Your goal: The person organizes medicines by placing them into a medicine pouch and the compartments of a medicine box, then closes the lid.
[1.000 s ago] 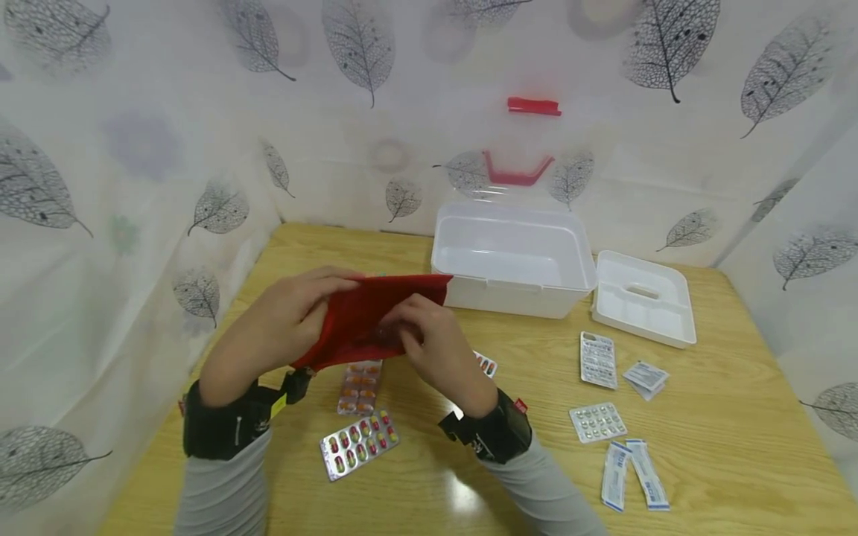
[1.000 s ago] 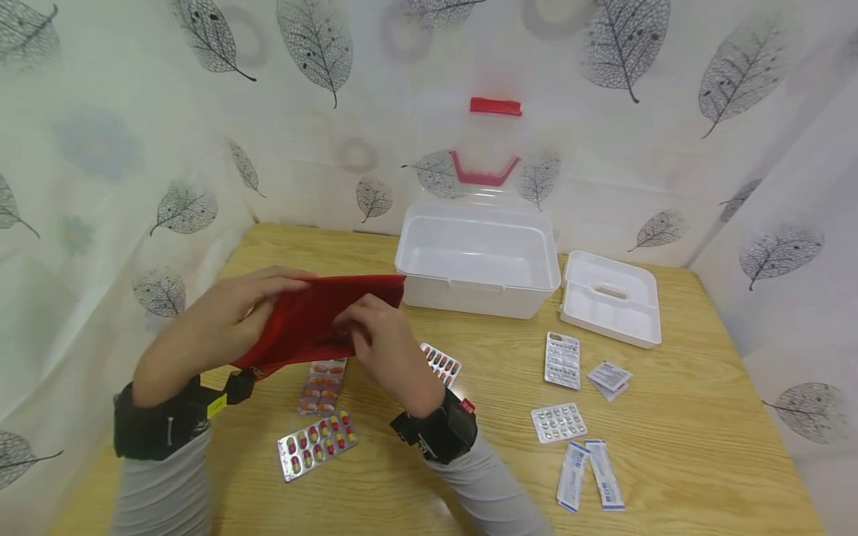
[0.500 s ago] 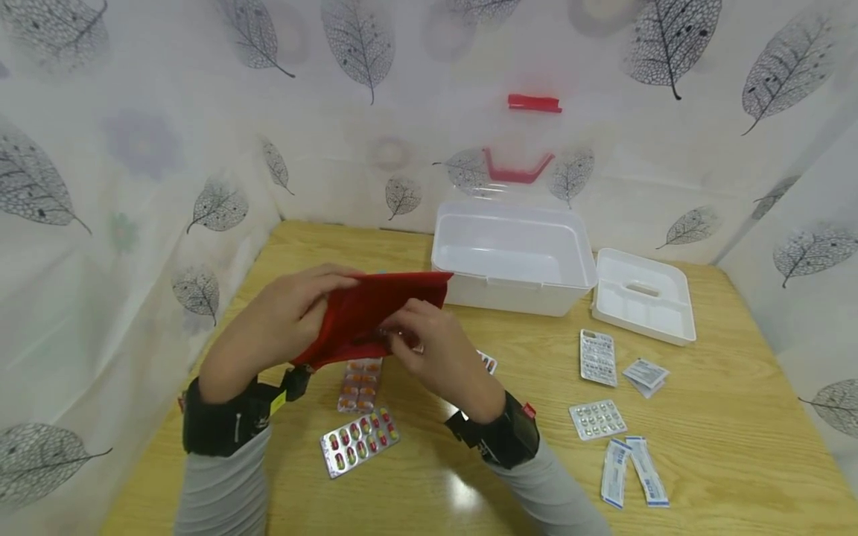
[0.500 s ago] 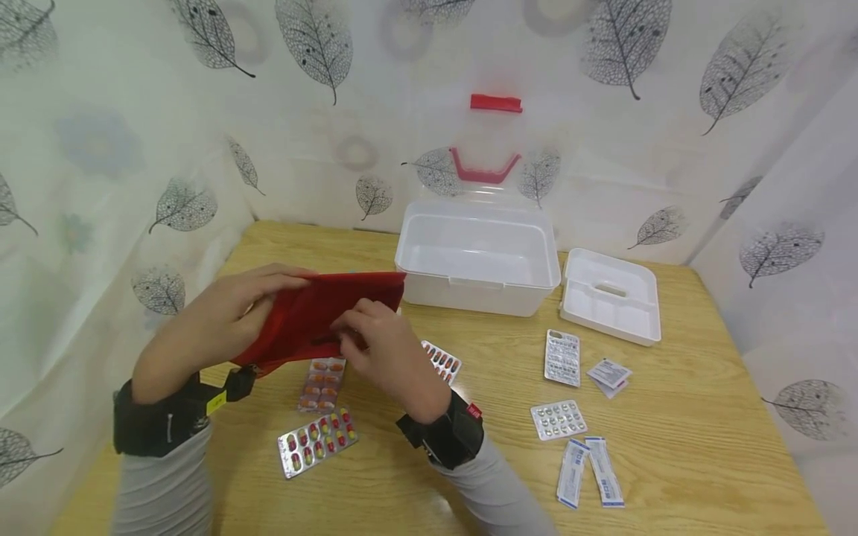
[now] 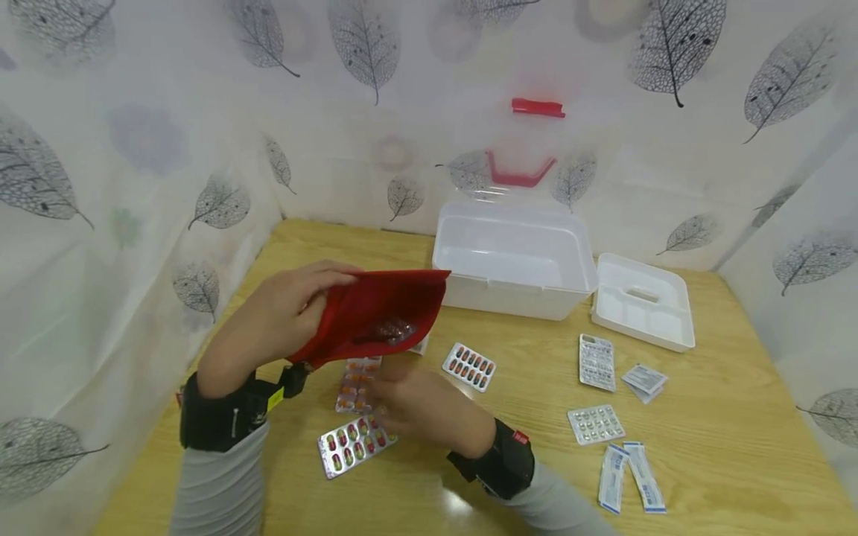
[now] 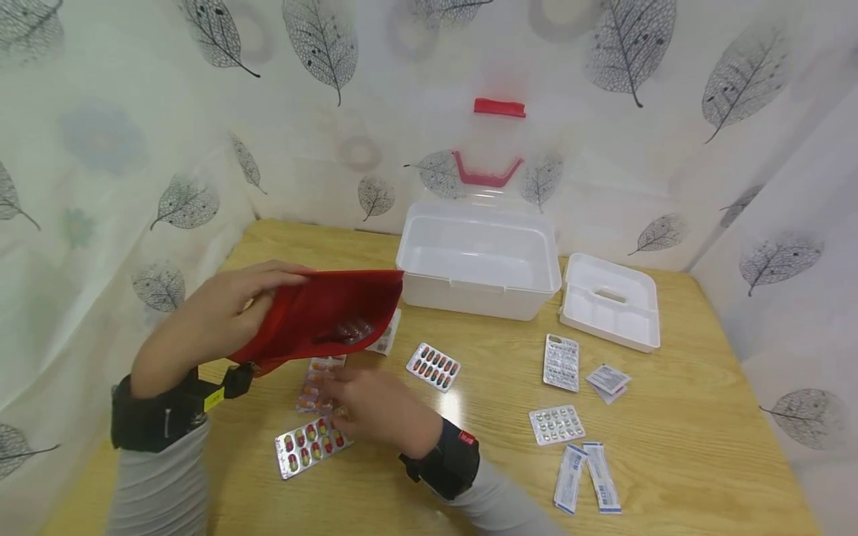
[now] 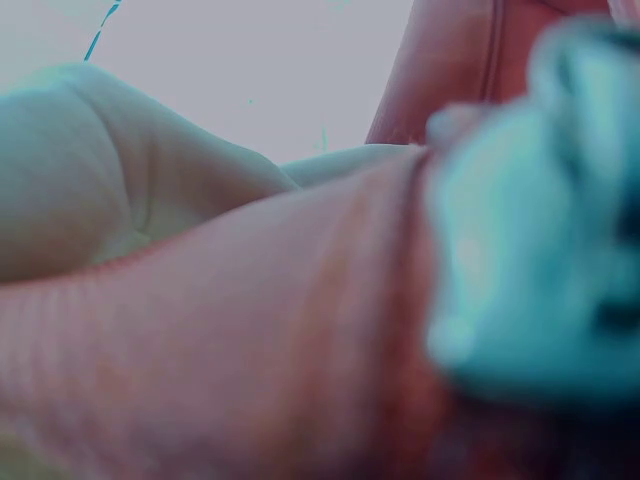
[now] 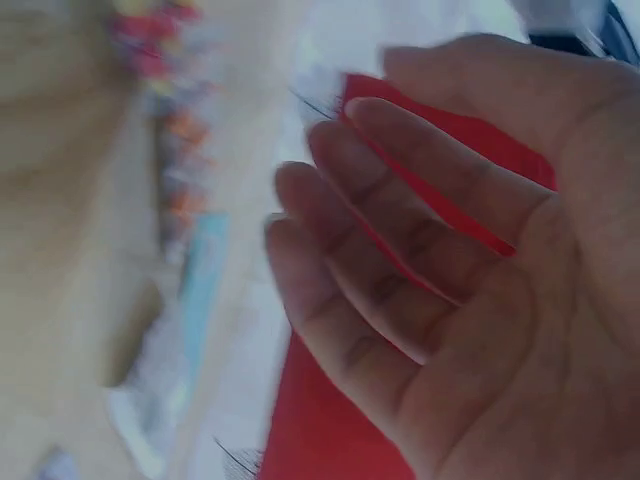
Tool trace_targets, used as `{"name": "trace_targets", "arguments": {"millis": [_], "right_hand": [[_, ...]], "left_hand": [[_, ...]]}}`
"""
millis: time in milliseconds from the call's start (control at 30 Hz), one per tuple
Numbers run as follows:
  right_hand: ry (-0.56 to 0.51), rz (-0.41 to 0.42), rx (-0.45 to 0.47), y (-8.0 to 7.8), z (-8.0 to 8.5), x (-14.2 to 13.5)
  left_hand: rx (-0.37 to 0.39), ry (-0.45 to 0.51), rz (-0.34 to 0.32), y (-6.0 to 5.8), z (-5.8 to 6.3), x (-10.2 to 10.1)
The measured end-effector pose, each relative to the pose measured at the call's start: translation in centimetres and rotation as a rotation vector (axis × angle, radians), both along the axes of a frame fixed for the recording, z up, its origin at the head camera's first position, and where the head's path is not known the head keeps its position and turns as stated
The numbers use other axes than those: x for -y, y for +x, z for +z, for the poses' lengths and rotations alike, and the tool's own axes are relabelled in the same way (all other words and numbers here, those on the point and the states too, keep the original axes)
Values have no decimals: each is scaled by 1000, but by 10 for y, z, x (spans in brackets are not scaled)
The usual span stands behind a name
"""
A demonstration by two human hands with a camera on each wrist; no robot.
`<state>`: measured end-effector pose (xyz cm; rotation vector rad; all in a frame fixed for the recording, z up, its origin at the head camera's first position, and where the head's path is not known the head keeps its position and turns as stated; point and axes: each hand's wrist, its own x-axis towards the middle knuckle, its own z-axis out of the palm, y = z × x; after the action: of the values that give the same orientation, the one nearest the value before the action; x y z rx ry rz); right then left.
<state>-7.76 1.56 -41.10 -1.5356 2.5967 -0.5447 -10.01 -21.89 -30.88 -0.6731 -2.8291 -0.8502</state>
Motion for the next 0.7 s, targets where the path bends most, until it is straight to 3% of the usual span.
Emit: {"name": "trace_targets", "arguments": {"millis": [167,333,700], "right_hand": [[153,4,-65,8,-22,7],[146,16,-112,11,-31,10],[174,50,11,11,-34,15]], "left_hand": [[17,0,14,0,-2,1],[22,-2,20,0,0,2],[17,-18,13,1,4,3]]}}
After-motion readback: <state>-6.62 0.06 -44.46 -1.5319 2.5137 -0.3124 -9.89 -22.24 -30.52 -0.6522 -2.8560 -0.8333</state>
